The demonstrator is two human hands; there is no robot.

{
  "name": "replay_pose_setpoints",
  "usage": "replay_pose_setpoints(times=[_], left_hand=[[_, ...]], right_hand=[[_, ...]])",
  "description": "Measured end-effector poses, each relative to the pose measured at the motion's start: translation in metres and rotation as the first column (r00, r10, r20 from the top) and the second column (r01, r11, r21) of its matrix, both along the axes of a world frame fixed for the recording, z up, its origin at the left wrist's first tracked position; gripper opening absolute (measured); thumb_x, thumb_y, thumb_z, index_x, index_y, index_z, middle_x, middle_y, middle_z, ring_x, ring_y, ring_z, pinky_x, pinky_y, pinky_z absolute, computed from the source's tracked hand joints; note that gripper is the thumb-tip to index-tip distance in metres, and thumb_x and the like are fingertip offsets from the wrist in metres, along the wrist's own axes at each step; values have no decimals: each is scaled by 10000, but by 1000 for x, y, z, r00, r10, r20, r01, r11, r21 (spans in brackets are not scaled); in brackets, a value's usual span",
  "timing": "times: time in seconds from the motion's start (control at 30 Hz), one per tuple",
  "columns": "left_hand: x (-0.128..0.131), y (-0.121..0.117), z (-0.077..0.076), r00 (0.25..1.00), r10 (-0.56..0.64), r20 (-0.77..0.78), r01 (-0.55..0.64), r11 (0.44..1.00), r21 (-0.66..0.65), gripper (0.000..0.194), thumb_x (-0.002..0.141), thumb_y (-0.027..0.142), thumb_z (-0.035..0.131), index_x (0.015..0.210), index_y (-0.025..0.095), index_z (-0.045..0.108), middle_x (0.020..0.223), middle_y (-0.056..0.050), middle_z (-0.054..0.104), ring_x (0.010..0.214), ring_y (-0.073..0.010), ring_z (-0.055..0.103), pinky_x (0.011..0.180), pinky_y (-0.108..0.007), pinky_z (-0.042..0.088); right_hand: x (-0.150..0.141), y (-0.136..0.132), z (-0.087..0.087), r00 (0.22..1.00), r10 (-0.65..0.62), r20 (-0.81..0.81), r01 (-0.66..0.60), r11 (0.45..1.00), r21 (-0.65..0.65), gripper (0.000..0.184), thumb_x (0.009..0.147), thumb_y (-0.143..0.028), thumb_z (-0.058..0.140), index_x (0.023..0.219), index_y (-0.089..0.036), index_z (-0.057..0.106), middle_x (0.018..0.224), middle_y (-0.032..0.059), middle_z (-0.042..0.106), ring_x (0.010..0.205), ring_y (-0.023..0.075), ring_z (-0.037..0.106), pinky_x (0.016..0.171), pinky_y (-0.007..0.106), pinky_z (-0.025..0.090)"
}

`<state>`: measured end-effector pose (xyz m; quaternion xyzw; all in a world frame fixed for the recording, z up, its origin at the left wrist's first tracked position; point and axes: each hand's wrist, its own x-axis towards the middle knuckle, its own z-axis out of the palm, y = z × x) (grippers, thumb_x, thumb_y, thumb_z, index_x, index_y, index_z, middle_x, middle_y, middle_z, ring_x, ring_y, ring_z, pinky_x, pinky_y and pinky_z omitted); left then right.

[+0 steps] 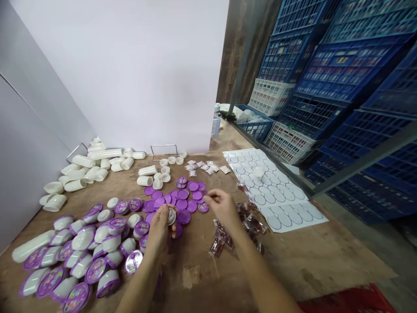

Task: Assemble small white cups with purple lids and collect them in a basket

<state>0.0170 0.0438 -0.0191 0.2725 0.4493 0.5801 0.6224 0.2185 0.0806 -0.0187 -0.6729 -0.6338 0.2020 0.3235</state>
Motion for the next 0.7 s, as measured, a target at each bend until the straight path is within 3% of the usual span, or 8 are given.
replay_pose_setpoints(times=[0.07,0.1,0.2,0.3,0.43,0.5,0.6,0.7], left_hand=[[4,-3,-4,998,-28,-53,28,1000,-3,565,705,722,635,874,186,575,486,78,487,338,-70,369,315,-177,286],[5,-5,-5,997,-24,-67,23,1000,-8,555,733,723,605,880,188,586,477,74,482,354,-80,387,335,-186,313],[4,-9,-6,995,64,-73,-63,998,19,520,819,681,535,904,179,638,684,-9,633,583,-124,579,529,-224,478],[-8,-10,-5,987,125,-100,-113,987,117,446,802,613,621,896,178,659,875,-37,675,828,-150,630,727,-233,516],[-32,-8,2,991,132,-26,-131,990,51,448,724,570,718,938,194,600,656,50,567,490,-82,485,423,-193,391],[-44,-6,6,986,165,5,-165,986,33,493,676,551,755,956,187,575,694,50,574,426,-58,442,351,-175,328],[-52,-6,12,982,186,-16,-185,982,47,515,638,510,787,956,164,575,786,20,608,424,-43,462,329,-161,334],[-52,-9,14,983,179,-36,-179,984,21,524,627,515,790,945,151,587,738,28,593,397,-34,439,311,-148,296]], right_hand=[[-37,-15,13,925,209,-317,-164,973,162,86,847,-266,588,826,-191,625,863,54,646,792,200,628,709,333,537],[-57,-23,18,885,298,-358,-224,946,235,85,840,-262,598,792,-199,627,881,50,629,817,197,624,726,331,540],[-104,-40,21,928,326,-183,-256,911,323,115,827,-159,569,727,-194,615,870,45,564,822,182,588,757,323,522],[-121,-39,23,940,339,34,-333,895,296,183,831,-69,488,773,-176,626,863,62,562,811,182,568,750,321,505],[-120,3,37,783,614,-104,-605,789,108,167,852,-88,496,863,-183,633,890,35,638,795,146,610,723,264,501],[-123,37,40,829,555,-65,-554,832,36,170,884,-119,475,932,-187,622,921,25,665,836,139,622,757,253,495],[-130,84,29,919,316,234,-319,947,-25,273,825,-46,504,1043,-160,622,1118,104,646,1098,213,568,951,346,432],[-130,111,7,915,245,319,-224,969,-102,330,720,6,590,1028,-97,651,1171,210,627,1185,334,522,1012,480,369]])
